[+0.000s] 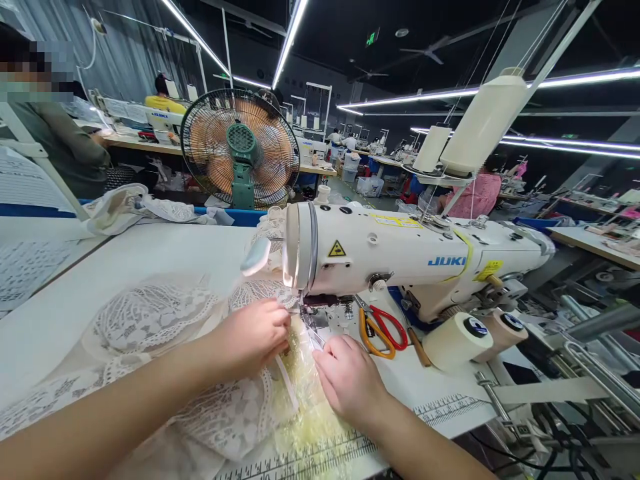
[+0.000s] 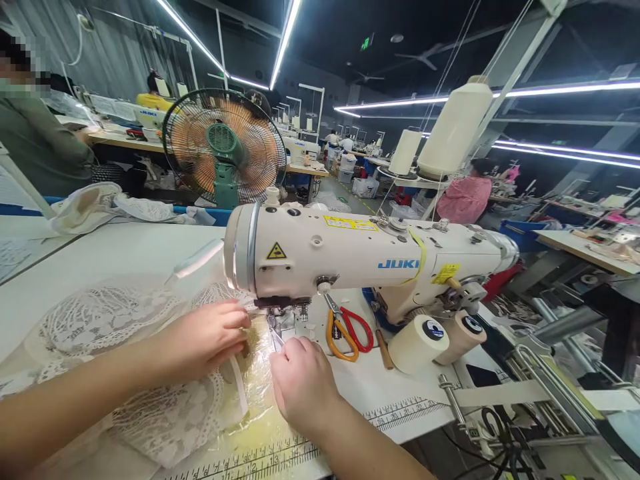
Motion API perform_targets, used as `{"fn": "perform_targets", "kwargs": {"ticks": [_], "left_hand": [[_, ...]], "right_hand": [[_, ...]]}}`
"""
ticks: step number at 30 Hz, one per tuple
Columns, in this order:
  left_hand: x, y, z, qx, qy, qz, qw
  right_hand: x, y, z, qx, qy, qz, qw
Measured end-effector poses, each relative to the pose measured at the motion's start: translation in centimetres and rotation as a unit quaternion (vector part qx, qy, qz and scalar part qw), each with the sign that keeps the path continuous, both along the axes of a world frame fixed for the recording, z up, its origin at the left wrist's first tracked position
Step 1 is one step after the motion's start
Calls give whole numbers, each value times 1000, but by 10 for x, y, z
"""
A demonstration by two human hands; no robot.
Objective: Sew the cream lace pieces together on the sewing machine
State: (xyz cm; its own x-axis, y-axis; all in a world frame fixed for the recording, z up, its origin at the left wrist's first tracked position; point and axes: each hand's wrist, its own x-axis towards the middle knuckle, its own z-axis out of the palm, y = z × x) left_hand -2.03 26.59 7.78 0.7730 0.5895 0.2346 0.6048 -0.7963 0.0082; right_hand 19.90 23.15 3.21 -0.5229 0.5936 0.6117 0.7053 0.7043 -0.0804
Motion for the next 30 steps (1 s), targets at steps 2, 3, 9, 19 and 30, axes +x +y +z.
{"fn": "perform_targets", "kwargs": {"ticks": [2,3,9,19,30], "left_hand": [[3,-11,5,-27,51,-15,998],[4,-15,6,-34,79,-10,996],[6,-10,16,-196,-77,69,975],[8,-1,-12,-125,-113,216,962],[16,-9,-13,-60,91,212,971]], "right_hand": [[1,-5,6,-44,47,22,998],[1,-10,7,-69,76,31,994],[-17,-52,-10,-197,246,42,948],[-31,-44,-10,-206,157,-13,966],[-19,-27,2,-224,-17,-68,972]]}}
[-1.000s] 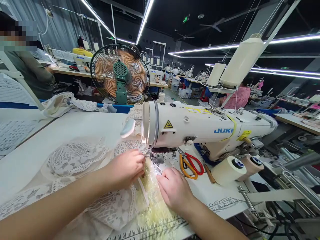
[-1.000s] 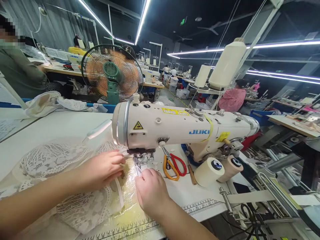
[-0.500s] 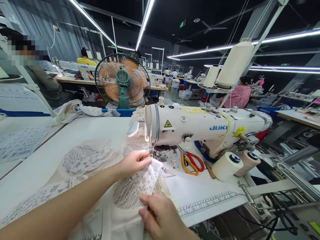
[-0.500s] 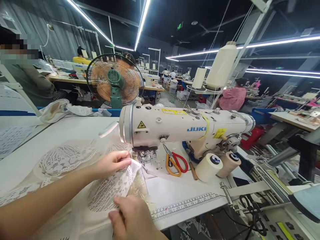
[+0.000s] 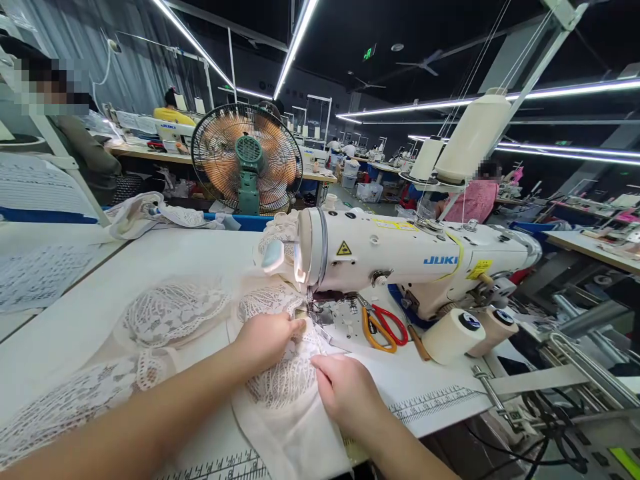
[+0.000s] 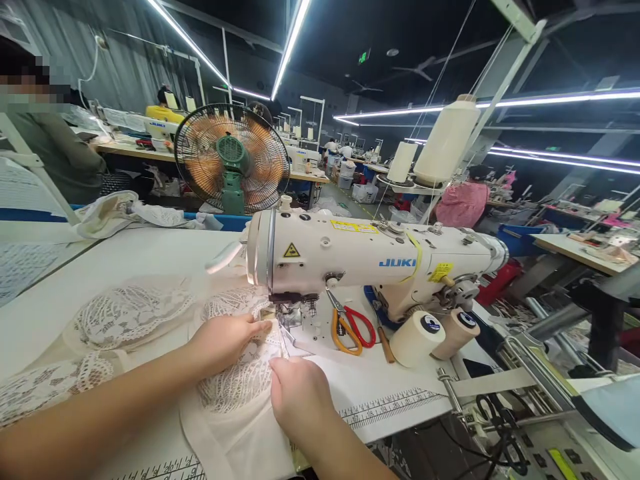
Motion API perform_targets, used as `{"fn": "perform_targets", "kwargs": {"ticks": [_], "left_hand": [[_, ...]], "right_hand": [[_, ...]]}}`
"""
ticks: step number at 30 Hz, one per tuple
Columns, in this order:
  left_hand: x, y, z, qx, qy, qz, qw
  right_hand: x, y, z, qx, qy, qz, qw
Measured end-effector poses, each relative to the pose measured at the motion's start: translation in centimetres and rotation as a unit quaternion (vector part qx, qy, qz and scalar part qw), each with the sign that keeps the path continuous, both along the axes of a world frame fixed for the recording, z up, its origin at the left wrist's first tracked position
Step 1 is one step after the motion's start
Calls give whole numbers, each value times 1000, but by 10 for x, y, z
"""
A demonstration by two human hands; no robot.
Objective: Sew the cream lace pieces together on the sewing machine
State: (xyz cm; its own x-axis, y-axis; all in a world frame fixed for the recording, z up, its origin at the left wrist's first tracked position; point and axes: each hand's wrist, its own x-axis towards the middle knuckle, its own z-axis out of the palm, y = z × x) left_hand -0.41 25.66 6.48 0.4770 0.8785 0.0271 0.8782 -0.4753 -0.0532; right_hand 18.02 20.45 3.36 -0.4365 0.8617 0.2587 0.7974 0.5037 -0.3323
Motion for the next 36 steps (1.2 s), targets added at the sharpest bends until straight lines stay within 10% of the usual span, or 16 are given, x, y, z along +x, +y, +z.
{"fn": "perform_targets", "kwargs": {"ticks": [31,36], "left_hand": [[-1,31,12,21,-43,78,996],[-17,-1,13,49,-21,-32,998]], "right_hand": [[-15,29,30,-91,-186,-66,976],[-2,20,30,-101,-192,-35,976]]}}
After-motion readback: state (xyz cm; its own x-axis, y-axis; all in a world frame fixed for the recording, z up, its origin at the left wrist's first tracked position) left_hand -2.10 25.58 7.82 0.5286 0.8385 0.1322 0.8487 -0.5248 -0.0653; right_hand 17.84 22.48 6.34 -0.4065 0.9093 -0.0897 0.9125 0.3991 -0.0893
